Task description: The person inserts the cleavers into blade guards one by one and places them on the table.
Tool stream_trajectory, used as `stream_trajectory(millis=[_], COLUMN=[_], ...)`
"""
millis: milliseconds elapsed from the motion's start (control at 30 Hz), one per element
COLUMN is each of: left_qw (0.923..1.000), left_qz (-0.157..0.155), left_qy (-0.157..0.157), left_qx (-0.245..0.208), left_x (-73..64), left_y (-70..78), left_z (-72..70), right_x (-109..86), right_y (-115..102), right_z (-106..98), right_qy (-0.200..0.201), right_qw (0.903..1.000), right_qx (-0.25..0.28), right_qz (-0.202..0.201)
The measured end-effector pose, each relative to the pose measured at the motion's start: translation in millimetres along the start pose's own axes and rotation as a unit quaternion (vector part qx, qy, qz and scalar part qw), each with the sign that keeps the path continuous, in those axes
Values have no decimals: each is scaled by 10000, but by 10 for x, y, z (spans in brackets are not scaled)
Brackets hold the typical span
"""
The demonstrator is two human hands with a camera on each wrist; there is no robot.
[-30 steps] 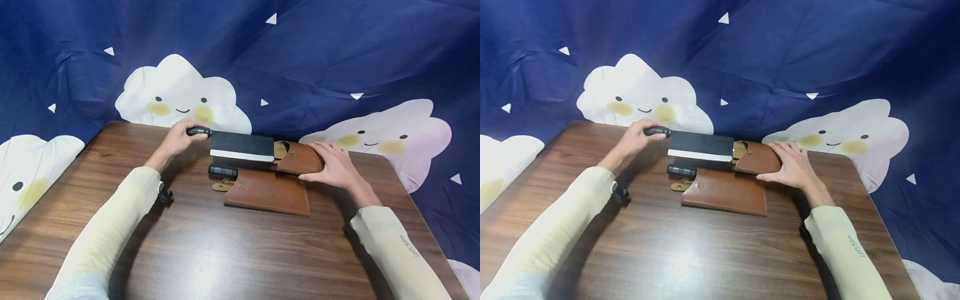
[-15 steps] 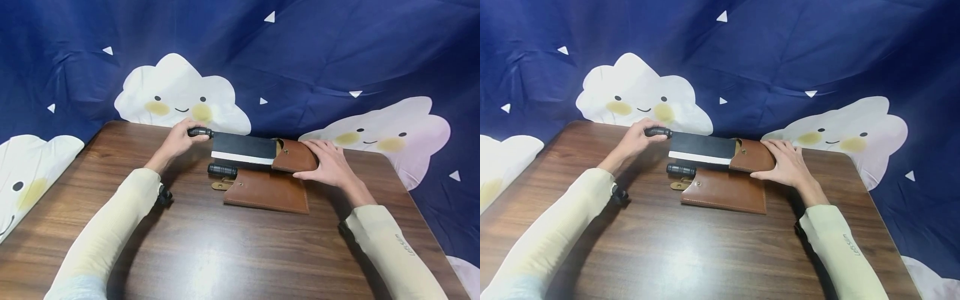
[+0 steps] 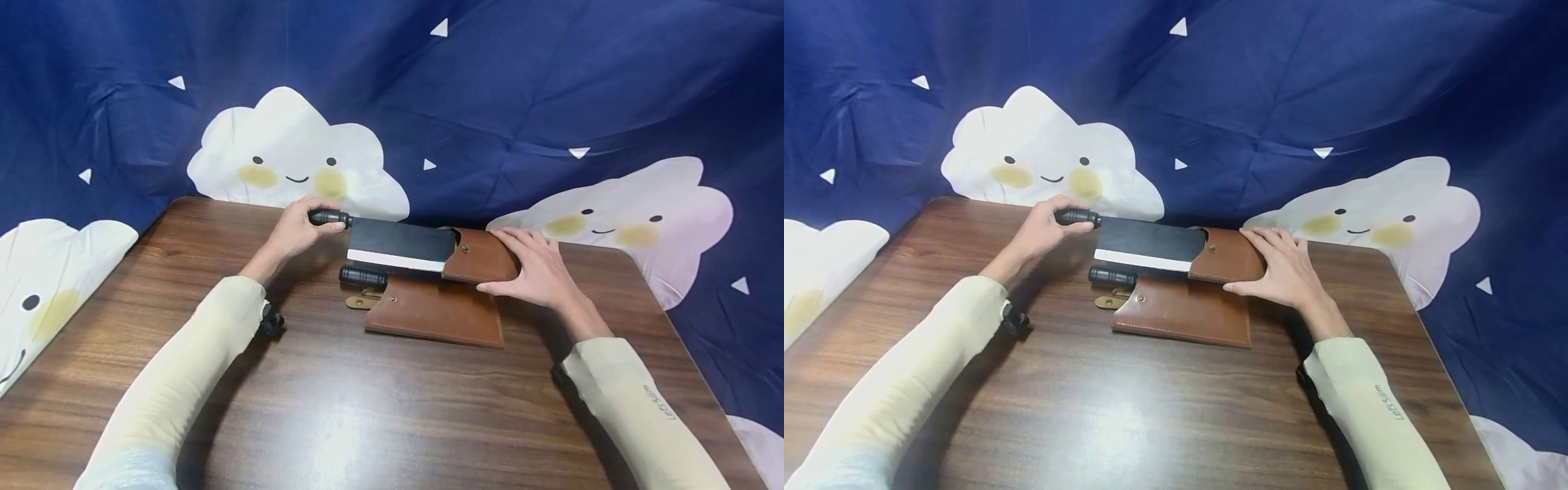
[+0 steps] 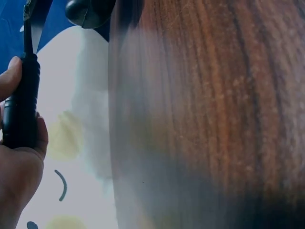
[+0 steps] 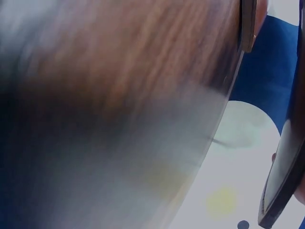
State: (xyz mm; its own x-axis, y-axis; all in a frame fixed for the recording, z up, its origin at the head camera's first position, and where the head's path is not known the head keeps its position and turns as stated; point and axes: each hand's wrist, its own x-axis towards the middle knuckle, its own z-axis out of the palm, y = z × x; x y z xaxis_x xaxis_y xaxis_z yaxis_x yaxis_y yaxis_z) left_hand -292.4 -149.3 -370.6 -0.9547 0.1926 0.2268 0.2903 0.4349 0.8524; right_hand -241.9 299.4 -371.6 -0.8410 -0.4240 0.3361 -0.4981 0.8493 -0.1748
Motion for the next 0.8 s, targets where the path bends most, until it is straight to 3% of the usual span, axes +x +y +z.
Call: stream_trajectory(millis=[400, 800], left_qw=[9988, 9987], left_qz=[-7, -42], left_qy=[281, 336], left_qx=[-406, -383], left_x=[-18, -14], left_y=[6, 10], left_z=[30, 64], right_x=[21, 38], right_y=[-57, -112], right_z=[12, 3], right_qy=[80, 113], right_qw=[9999, 9999], right_qx=[37, -58], right_qz=[117, 107])
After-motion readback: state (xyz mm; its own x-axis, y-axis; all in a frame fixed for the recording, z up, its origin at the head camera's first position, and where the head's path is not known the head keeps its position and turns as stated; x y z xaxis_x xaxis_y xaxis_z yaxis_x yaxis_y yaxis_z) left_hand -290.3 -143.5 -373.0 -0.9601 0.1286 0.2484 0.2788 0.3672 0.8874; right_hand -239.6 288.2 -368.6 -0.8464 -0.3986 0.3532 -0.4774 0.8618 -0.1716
